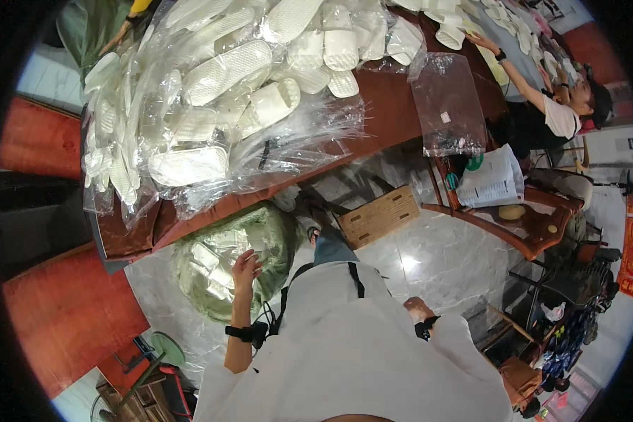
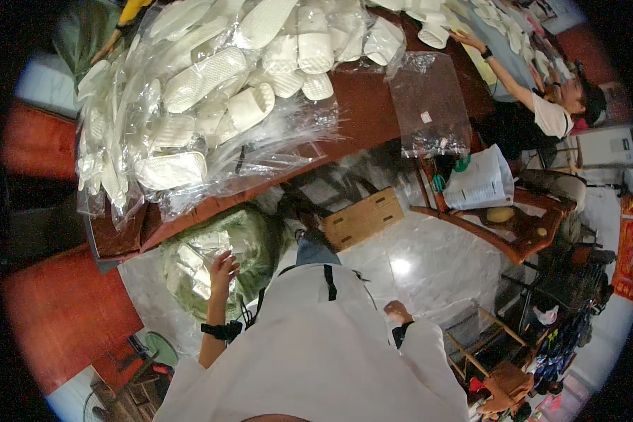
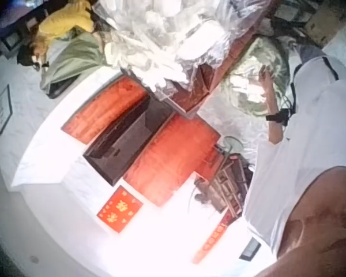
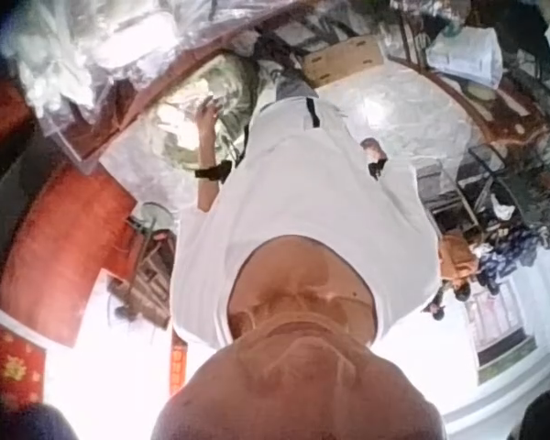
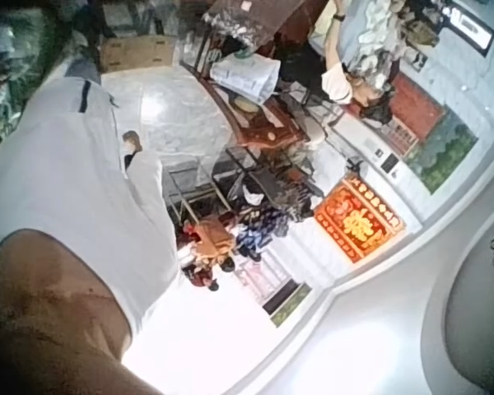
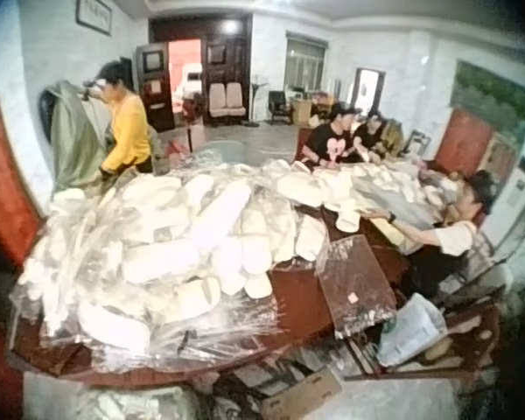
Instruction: Pair and package manufactured slippers into clear plastic bags.
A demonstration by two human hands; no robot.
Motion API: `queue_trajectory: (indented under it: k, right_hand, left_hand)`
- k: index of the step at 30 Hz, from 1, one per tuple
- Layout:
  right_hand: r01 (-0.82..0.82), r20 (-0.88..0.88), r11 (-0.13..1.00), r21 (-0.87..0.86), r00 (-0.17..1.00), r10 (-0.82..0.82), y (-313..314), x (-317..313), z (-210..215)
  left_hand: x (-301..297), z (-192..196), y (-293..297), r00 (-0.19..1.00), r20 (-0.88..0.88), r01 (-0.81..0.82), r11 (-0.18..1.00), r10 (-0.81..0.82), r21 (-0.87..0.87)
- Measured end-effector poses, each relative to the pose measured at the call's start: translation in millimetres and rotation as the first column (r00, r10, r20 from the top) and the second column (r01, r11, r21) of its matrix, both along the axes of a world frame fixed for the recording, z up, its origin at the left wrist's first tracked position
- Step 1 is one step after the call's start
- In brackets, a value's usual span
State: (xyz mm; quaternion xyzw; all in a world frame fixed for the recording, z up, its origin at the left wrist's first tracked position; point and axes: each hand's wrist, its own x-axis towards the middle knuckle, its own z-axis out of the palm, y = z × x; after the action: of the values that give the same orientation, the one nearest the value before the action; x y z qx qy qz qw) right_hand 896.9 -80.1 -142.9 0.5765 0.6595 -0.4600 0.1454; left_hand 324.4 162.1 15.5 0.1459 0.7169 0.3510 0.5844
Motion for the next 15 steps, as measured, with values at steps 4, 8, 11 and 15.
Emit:
queue_trajectory:
  k: [4, 8, 11, 15]
  right_hand:
    - [0.049, -0.003, 0.998, 0.043, 0.999, -0.049, 24.6, -11.3, 35.7]
    - [0.285, -0.075, 0.932, 0.223, 0.959, -0.275, 34.2, -15.5, 33.3]
    - [0.255, -0.131, 0.904, 0.343, 0.966, -0.223, 26.8, 1.0, -14.3]
    - [0.471, -0.14, 0.868, 0.157, 0.88, -0.453, 52.6, -31.9, -11.0]
  left_hand:
    - [10.1, 5.2, -7.1, 0.998, 0.002, 0.064, 0.998, -0.064, -0.013]
    - [26.6, 6.1, 8.5, 0.987, 0.003, 0.159, 0.987, -0.159, 0.02]
    - [26.7, 4.4, 12.3, 0.981, 0.022, 0.189, 0.979, -0.191, 0.074]
    - [16.3, 2.9, 1.5, 0.973, -0.079, 0.222, 0.973, -0.217, 0.059]
